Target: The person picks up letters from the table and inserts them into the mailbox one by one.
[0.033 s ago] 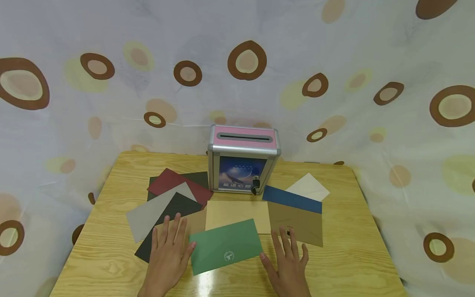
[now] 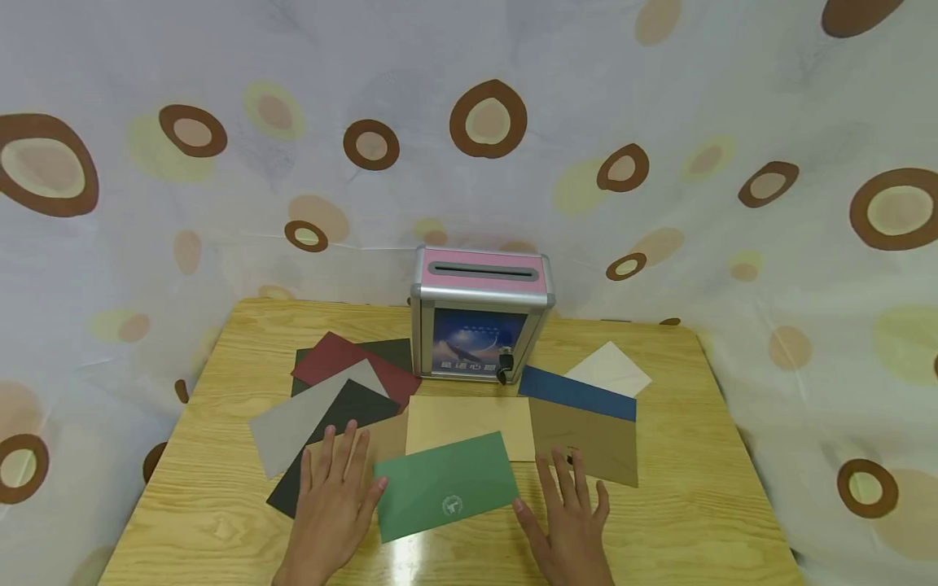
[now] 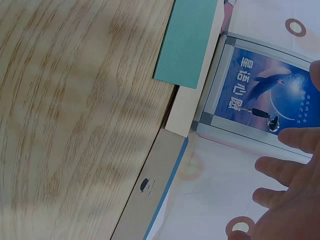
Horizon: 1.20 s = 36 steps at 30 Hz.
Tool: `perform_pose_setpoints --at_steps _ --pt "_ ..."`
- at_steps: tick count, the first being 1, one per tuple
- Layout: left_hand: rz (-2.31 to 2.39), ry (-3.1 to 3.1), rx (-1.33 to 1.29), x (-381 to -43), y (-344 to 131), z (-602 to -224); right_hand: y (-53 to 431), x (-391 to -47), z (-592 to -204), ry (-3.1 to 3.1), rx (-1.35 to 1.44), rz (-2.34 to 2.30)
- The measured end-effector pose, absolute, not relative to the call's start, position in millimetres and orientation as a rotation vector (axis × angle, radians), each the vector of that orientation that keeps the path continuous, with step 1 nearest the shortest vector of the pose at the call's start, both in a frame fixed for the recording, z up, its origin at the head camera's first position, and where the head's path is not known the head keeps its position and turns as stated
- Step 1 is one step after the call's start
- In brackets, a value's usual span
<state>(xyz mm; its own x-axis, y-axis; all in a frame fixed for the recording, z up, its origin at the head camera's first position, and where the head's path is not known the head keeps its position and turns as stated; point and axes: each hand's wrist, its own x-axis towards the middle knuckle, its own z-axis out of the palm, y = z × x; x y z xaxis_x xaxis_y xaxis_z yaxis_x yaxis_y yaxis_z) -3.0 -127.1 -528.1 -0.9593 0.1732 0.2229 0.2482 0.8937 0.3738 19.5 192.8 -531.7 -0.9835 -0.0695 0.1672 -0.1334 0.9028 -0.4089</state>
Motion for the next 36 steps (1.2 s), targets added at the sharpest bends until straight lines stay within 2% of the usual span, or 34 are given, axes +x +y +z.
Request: perform_pose_setpoints --at_steps 15,30,33,36 --pt "-0.601 -2.89 -0.324 5 -125 -533 180 27 -538 -2.951 0.185 0.679" --pt "-0.604 -2.887 -0.366 -11 -115 -544 157 23 -558 -2.977 0.274 0.692" --pt "-0.598 -2.89 -0.391 -16 -109 -550 147 26 -557 -3.007 0.218 0.845" --pt "-0.595 -2.92 -0.447 -22 -99 -554 139 27 -554 -3.026 0.038 1.282"
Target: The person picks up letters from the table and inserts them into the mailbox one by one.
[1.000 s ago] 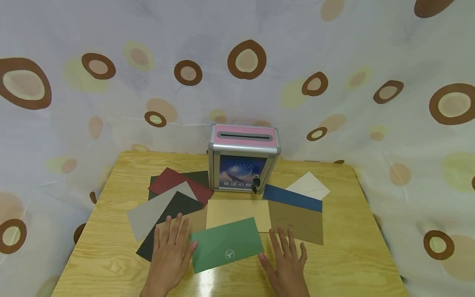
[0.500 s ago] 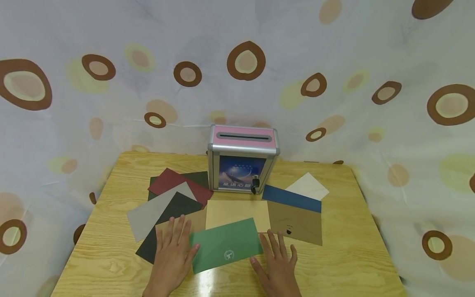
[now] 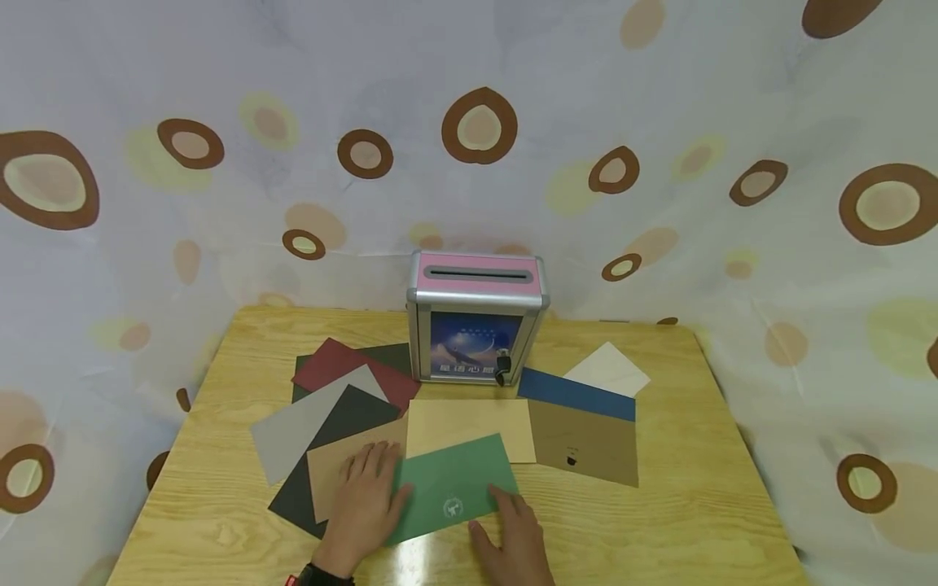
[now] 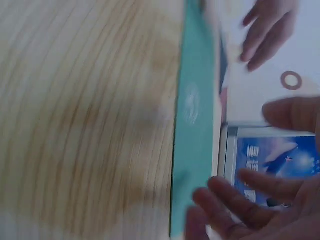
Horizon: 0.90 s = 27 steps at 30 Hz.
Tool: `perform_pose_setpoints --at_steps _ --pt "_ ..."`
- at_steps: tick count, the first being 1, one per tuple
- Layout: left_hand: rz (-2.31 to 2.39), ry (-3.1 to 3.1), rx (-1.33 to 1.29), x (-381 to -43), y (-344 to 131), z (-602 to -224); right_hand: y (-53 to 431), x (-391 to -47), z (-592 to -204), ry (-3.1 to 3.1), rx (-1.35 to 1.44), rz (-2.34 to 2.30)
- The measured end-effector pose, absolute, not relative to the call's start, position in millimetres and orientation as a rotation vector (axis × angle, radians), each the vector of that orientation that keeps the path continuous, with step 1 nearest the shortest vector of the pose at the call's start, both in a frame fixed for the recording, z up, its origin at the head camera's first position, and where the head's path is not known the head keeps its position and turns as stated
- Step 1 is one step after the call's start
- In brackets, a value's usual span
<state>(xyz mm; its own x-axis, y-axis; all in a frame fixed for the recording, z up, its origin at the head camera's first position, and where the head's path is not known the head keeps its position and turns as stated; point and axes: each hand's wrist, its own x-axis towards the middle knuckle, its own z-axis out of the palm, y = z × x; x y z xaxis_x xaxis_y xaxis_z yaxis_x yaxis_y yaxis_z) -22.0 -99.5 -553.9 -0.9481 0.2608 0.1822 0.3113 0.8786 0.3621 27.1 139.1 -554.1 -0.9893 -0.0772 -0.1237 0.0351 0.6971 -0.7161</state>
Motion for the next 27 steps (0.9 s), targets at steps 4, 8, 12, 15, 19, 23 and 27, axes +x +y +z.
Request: perform_pose_setpoints --at_steps 4,8,12,15,19,23,27 --pt "-0.566 -3.026 -0.525 -32 -87 -557 133 28 -552 2.2 0.27 -1.612" --pt "-0.524 -3.141 -0.55 -39 -80 -559 126 34 -553 1.67 0.501 -1.821" --pt "-0.521 -3.178 -0.525 -43 -77 -560 119 40 -550 1.432 0.602 -1.879" --pt "-0.545 -3.172 -0.517 -47 -76 -561 115 41 -546 1.3 0.642 -1.97" --pt "-0.601 -3.176 -0.522 -52 -76 -558 113 40 -543 1.117 0.667 -2.088" --pt "-0.749 -3.171 -0.575 -54 -80 -550 115 40 -546 1.023 0.647 -2.131" --pt "-1.03 -3.134 -0.745 -54 -89 -532 117 42 -553 1.057 0.605 -2.107"
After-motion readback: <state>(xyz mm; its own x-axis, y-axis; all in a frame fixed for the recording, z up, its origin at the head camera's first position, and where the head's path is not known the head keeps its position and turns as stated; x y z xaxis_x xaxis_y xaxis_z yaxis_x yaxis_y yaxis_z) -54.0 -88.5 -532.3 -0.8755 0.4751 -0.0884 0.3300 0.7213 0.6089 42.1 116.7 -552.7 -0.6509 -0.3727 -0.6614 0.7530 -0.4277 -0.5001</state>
